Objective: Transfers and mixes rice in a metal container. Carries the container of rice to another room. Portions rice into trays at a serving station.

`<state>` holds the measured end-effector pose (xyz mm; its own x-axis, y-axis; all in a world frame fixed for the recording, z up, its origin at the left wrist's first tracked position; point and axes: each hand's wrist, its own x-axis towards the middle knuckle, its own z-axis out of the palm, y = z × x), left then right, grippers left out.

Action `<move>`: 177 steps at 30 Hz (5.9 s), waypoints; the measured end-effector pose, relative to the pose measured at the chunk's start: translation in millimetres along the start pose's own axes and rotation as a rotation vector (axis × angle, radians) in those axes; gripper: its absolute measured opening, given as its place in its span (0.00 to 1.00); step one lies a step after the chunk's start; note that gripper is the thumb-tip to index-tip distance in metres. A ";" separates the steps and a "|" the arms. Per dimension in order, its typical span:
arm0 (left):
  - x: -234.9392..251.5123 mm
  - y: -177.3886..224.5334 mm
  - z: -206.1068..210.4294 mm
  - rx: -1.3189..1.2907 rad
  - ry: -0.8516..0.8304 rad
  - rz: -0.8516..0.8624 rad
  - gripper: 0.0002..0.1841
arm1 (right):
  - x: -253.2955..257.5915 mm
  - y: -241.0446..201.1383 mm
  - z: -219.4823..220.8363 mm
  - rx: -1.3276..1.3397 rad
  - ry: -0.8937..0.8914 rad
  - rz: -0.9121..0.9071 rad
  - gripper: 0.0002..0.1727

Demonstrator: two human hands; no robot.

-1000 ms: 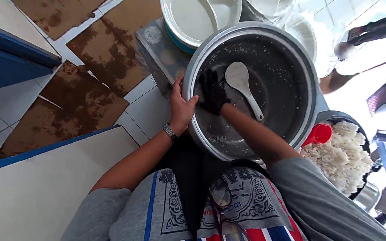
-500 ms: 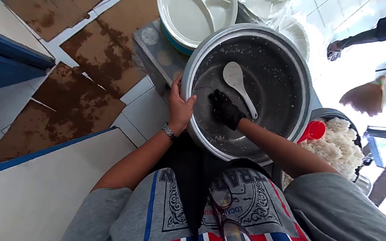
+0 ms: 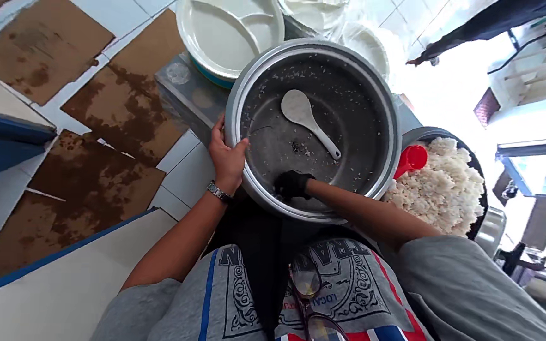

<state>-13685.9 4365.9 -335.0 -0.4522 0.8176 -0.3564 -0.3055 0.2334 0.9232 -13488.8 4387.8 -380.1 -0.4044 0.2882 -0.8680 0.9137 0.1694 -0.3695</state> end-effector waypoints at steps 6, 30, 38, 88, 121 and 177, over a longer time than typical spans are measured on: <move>1.7 1.2 -2.0 0.022 -0.008 -0.005 0.42 | -35.4 -16.6 -40.6 0.539 0.078 -0.130 0.14; 3.3 5.7 -16.7 0.170 -0.140 0.014 0.31 | -279.1 128.7 -43.4 0.350 1.445 0.436 0.12; -6.0 14.4 -20.6 0.218 -0.029 0.121 0.30 | -352.5 185.5 3.7 0.615 1.491 0.558 0.19; -549.2 -165.2 589.3 0.912 -1.230 -0.277 0.20 | -415.0 309.2 414.4 2.470 2.259 -0.145 0.34; -303.9 33.7 466.2 0.447 -0.961 -0.218 0.13 | -426.4 338.3 293.7 2.069 1.858 -0.602 0.49; -258.8 66.2 -155.4 -0.383 0.836 -0.397 0.17 | -24.1 -203.8 19.7 -0.473 0.154 -0.808 0.35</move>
<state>-13719.3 4088.0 -204.1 -0.6583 0.0503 -0.7511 -0.7446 0.1037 0.6595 -13664.5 4327.8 -290.4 -0.9391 0.0324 -0.3422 0.2573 0.7263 -0.6374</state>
